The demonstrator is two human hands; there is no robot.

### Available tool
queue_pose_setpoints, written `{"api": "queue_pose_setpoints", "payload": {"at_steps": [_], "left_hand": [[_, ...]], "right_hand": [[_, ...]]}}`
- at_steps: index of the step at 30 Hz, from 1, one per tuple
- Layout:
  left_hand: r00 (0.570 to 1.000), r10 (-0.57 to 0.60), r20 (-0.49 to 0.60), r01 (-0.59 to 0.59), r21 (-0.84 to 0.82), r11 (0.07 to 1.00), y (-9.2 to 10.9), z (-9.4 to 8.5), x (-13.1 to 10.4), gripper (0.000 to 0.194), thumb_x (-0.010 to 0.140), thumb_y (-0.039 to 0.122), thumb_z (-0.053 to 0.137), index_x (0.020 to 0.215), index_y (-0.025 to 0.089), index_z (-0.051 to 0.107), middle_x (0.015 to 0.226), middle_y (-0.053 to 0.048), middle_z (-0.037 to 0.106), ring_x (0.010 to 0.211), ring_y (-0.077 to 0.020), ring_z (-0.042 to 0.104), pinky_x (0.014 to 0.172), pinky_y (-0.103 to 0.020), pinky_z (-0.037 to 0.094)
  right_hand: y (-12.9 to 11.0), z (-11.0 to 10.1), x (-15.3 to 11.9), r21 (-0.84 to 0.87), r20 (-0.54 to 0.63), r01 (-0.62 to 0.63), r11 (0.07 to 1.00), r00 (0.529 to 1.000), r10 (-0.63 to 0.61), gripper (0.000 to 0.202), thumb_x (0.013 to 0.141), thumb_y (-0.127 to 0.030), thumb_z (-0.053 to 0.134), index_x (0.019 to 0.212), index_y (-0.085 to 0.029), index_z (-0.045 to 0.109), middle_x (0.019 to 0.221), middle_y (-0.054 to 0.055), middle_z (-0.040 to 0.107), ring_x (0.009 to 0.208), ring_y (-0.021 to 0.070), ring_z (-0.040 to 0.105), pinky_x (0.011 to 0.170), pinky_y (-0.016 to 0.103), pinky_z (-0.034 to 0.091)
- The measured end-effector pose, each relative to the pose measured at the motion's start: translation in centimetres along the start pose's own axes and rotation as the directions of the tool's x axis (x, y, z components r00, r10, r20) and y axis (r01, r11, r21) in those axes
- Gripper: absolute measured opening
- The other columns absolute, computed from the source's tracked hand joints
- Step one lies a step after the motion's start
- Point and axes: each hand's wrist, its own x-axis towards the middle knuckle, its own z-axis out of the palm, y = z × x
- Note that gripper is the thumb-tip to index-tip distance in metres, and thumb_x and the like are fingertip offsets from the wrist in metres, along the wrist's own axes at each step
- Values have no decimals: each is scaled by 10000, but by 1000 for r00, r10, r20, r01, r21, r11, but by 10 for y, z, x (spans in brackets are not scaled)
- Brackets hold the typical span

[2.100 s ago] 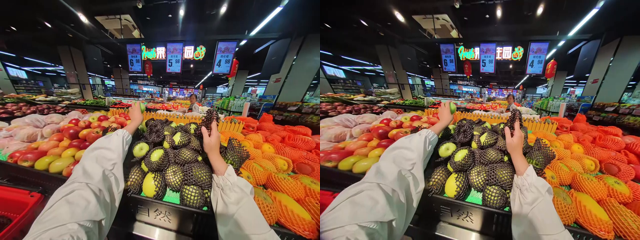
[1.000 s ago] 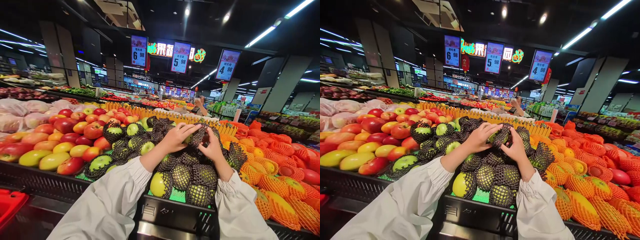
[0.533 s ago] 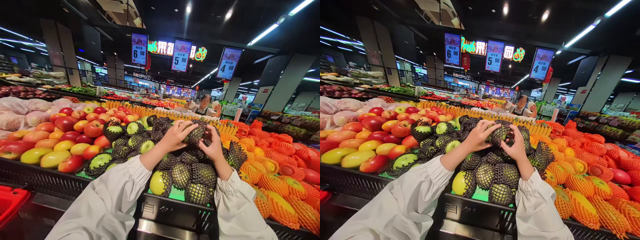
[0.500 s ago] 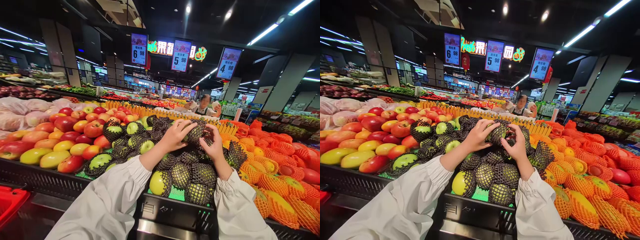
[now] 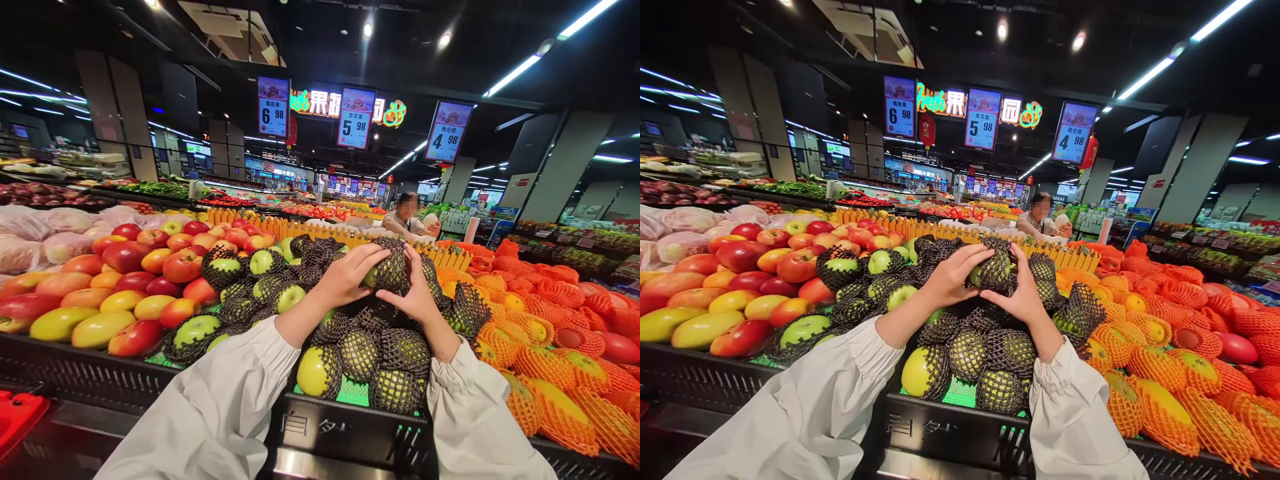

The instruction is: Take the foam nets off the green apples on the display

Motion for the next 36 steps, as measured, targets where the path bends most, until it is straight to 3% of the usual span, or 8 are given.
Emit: {"api": "queue_pose_setpoints", "payload": {"at_steps": [6,9,14,18,24,29,34,36], "left_hand": [[984,81,160,-76,-39,996,-1,4,0,705,899,91,519,1553,224,293,1502,-144,514,1435,-279,447,1168,-516,455],[985,60,163,-54,-44,998,-1,4,0,705,907,92,505,1566,206,281,1524,-153,491,1435,-266,450,1158,-488,469],[993,20,113,-20,4,1000,-2,3,-2,746,877,75,532,1569,212,292,1527,-139,497,1409,-238,487,1082,-406,536],[998,-28,54,24,68,997,-3,5,-3,680,876,140,594,1521,178,380,1473,-148,551,1358,-249,536,1012,-375,574],[993,-87,83,87,6,996,0,0,1,651,827,156,651,1444,204,449,1432,-143,544,1338,-272,530,1033,-430,554],[992,-95,87,107,-145,984,0,-7,4,650,778,169,671,1392,246,472,1521,-157,402,1423,-338,407,1144,-581,417],[988,-117,105,146,-335,931,-2,-11,3,458,872,217,507,1328,258,503,1629,-142,254,1522,-331,237,1201,-640,255],[980,-177,94,200,-420,885,-2,-10,4,312,946,310,467,1242,248,547,1627,-140,254,1501,-328,273,1182,-620,288]], "right_hand": [[-1,1,-1,-83,11,-27,996,1000,28,1097,617,-571,874,1496,-191,339,1450,207,516,1350,379,531,1167,589,411],[-4,0,1,-61,18,-43,997,999,44,1173,636,-535,874,1553,-196,227,1534,212,430,1421,362,466,1195,564,388],[-5,0,4,-40,21,-34,999,999,35,1351,589,-560,899,1600,-243,61,1676,190,158,1560,363,195,1251,581,279],[-5,0,3,-37,-6,-37,999,999,37,1344,601,-540,898,1604,-262,49,1684,177,134,1535,368,269,1242,586,298],[-9,-2,2,-74,-49,27,997,998,-31,1219,654,-482,865,1592,-257,119,1642,171,255,1483,360,370,1214,577,352],[-11,-4,4,-201,-30,97,975,994,-106,875,656,-493,847,1375,-203,442,1289,171,580,1253,363,573,1080,578,490],[-11,-6,6,-242,-2,174,955,984,-180,780,648,-521,842,1267,-194,498,1211,169,595,1174,365,590,1014,578,524],[-12,-6,6,-232,24,212,949,977,-212,780,653,-516,844,1271,-189,499,1239,181,582,1192,367,583,1018,570,524]]}}
